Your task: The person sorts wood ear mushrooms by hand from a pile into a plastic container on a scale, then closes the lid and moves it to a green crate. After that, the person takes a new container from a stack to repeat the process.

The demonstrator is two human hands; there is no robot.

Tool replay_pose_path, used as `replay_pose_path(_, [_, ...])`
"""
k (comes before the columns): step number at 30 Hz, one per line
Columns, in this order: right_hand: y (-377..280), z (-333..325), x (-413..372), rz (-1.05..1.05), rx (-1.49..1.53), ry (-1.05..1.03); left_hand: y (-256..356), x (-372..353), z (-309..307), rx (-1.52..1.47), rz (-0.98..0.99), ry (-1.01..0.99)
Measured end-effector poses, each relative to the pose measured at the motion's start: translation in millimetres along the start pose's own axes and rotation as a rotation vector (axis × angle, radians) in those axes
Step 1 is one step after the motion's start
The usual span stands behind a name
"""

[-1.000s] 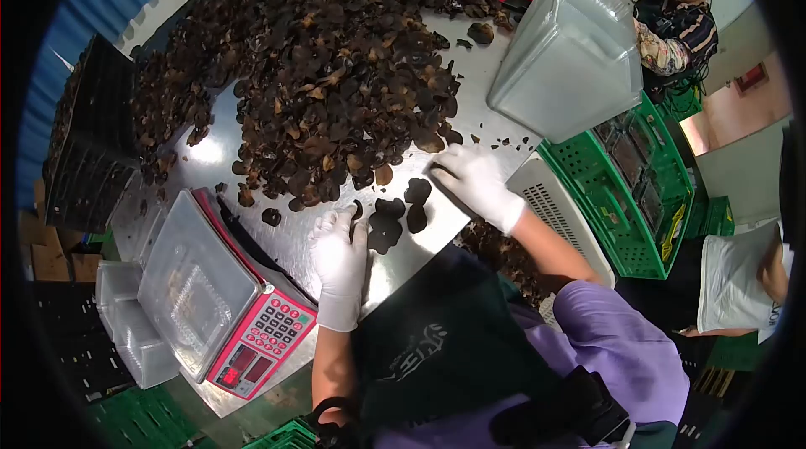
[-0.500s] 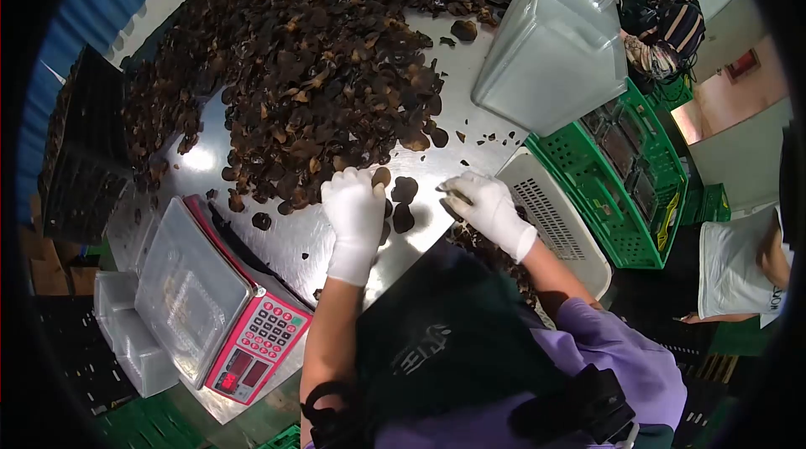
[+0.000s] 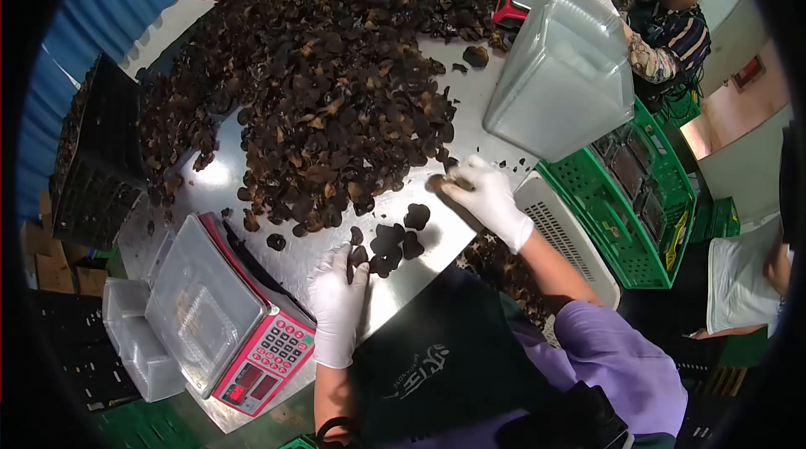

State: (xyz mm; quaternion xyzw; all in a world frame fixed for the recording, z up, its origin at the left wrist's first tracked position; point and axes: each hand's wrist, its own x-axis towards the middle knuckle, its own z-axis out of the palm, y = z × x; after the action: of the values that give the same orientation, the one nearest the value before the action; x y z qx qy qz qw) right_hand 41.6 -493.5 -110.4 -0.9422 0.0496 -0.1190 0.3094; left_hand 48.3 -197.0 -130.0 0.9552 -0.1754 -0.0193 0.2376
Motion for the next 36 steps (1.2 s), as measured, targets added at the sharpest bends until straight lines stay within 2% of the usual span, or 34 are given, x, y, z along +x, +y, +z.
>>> replay_pose_path(1, [8.5,-5.3,-9.9,-0.032,0.066,-0.003,2.9,8.2,0.1,0.018,-0.025,0.025])
replay_pose_path(5, [12.6,-4.9,-36.4,0.160,0.226,0.028,18.2,62.3,16.5,0.287,0.020,0.278])
replay_pose_path(7, [8.4,12.3,-43.2,0.212,0.320,0.064,17.7,83.8,28.6,0.378,-0.038,0.140])
replay_pose_path(9, [9.8,31.0,-45.5,0.044,0.172,-0.028,4.0,90.2,40.3,0.374,0.017,0.206])
replay_pose_path(11, [1.6,41.2,-38.4,-0.128,-0.029,0.011,2.8,85.6,27.1,0.220,-0.029,0.230])
replay_pose_path(14, [-17.7,51.4,-6.5,-0.109,0.036,0.003,-4.8,69.3,6.0,0.145,-0.060,0.382])
replay_pose_path(15, [-25.5,59.0,8.6,-0.182,0.017,0.024,-9.1,64.3,1.7,0.126,-0.080,0.407])
replay_pose_path(17, [-40.8,70.4,31.1,-0.349,-0.054,0.050,-10.6,53.6,-8.8,0.140,-0.122,0.380])
replay_pose_path(19, [-42.5,96.0,49.0,-0.435,-0.258,0.025,-11.6,39.3,-14.5,0.197,-0.106,0.386])
replay_pose_path(21, [-46.7,94.7,58.0,-0.404,-0.357,-0.127,-18.4,25.1,-16.0,0.130,-0.083,0.270])
replay_pose_path(23, [-47.1,82.9,49.2,-0.423,-0.096,0.175,-17.7,13.2,-24.3,0.056,-0.100,0.048])
replay_pose_path(24, [-47.9,70.9,44.1,-0.359,0.018,0.206,-21.1,9.1,-21.4,0.054,-0.107,0.042])
replay_pose_path(26, [-43.8,47.9,29.9,-0.197,0.236,0.217,-28.7,1.1,-13.3,-0.143,-0.173,-0.051])
replay_pose_path(29, [-18.0,33.0,7.0,0.125,0.473,0.161,-21.1,1.4,-14.7,-0.115,-0.102,-0.062])
replay_pose_path(31, [-5.4,24.1,-3.6,0.331,0.624,-0.003,-9.9,7.0,-20.0,-0.171,-0.145,-0.134])
replay_pose_path(33, [11.3,31.0,-13.6,0.301,0.581,-0.010,-2.8,11.0,-21.2,-0.098,-0.117,-0.190])
replay_pose_path(35, [15.4,34.3,-19.1,0.345,0.530,-0.097,-0.8,13.7,-18.5,-0.114,-0.128,-0.183])
replay_pose_path(36, [20.5,40.9,-21.0,0.314,0.572,-0.074,-2.6,14.3,-16.2,-0.146,-0.155,-0.137])
